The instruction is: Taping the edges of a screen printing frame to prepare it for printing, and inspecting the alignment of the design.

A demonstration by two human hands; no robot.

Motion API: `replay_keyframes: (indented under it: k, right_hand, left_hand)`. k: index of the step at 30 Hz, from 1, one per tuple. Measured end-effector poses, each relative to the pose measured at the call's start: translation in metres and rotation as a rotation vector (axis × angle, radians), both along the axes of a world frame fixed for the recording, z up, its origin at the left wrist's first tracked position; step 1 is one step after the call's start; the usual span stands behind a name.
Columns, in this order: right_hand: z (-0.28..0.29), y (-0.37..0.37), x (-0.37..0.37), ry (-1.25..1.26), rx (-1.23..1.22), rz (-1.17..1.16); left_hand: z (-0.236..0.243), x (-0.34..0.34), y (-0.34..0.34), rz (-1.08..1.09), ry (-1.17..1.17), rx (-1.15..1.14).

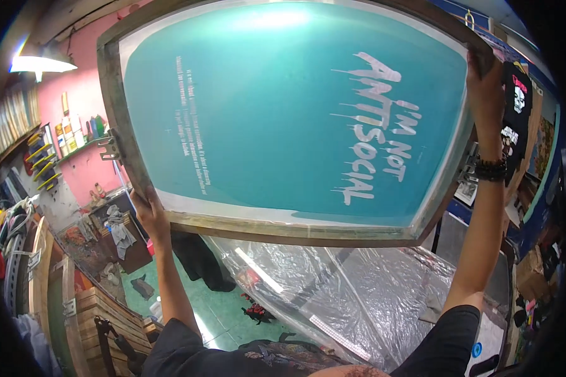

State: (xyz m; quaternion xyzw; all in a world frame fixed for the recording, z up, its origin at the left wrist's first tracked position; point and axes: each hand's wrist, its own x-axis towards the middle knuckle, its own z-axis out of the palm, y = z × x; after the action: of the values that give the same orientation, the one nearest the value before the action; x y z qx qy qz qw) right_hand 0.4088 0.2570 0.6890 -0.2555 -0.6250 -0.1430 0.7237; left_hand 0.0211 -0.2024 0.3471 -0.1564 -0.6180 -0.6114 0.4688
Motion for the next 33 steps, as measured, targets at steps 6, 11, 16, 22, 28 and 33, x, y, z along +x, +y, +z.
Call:
replay_keyframes:
  k: [6,11,16,22,28,33]
  right_hand:
    - [0.015,-0.038,-0.055,0.002,-0.011,0.091]
    - [0.018,-0.061,-0.092,0.064,0.094,0.338]
    - [0.021,-0.053,-0.117,-0.004,0.165,0.479]
    - [0.017,-0.106,-0.157,-0.023,0.165,0.558]
    - [0.022,-0.154,-0.152,-0.072,0.291,0.585]
    - [0.014,-0.184,-0.153,-0.088,0.273,0.493]
  left_hand:
    - [-0.002,-0.01,-0.05,0.108,0.021,0.051]
    - [-0.013,-0.013,-0.078,0.101,-0.132,0.08]
    - [-0.032,-0.027,-0.092,0.166,-0.141,0.058]
    - [-0.051,-0.042,-0.109,0.243,-0.128,0.092]
    - [-0.059,-0.05,-0.101,0.292,-0.153,0.101]
    - [-0.078,-0.062,-0.104,0.354,-0.159,0.076]
